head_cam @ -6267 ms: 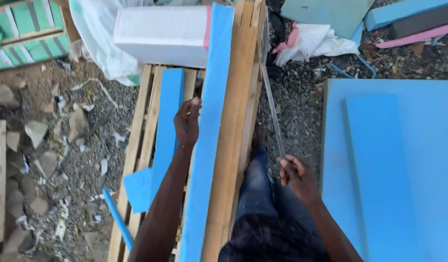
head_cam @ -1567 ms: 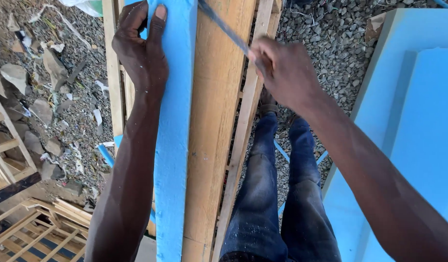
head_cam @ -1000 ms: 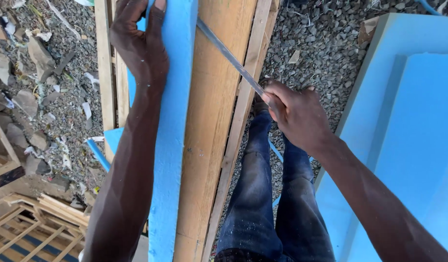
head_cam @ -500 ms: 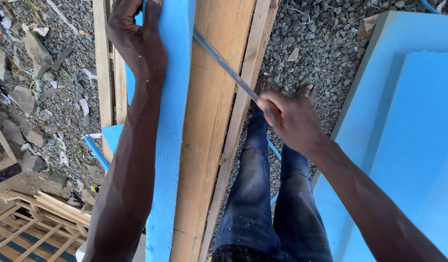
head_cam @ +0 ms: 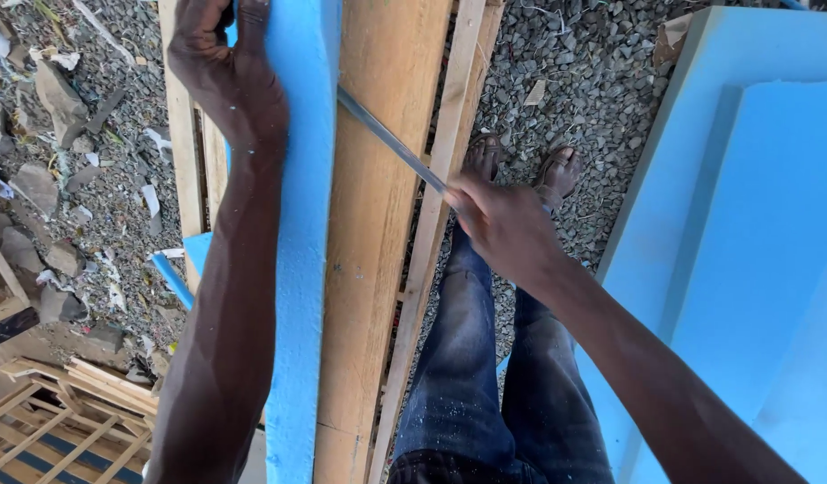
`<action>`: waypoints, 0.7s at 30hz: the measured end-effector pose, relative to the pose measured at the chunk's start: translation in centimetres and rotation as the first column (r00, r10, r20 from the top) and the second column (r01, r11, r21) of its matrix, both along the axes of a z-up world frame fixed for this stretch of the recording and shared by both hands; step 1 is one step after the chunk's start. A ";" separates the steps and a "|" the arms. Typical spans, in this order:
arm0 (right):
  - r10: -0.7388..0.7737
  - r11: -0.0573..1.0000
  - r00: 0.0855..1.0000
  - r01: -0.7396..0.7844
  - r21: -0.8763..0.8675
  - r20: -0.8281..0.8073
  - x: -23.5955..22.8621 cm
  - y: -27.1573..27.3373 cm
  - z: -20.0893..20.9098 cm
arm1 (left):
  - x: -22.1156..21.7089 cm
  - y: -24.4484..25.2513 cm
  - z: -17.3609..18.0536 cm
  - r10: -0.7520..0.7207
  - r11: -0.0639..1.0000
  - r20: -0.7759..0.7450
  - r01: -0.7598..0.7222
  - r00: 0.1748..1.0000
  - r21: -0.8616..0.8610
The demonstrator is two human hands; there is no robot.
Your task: Cutting and shaping large blue foam blocks using a hand saw on a workshop floor
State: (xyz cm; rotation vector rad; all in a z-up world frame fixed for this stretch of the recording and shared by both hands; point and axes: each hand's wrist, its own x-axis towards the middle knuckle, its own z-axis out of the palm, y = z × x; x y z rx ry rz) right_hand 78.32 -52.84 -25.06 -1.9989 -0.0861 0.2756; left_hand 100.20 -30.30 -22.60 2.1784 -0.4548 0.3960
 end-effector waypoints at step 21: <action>0.058 0.995 0.992 -0.049 0.082 -0.116 -5.6 1.9 1.7 | 0.3 1.3 -1.2 0.041 0.977 -0.051 -0.051 0.998 -0.207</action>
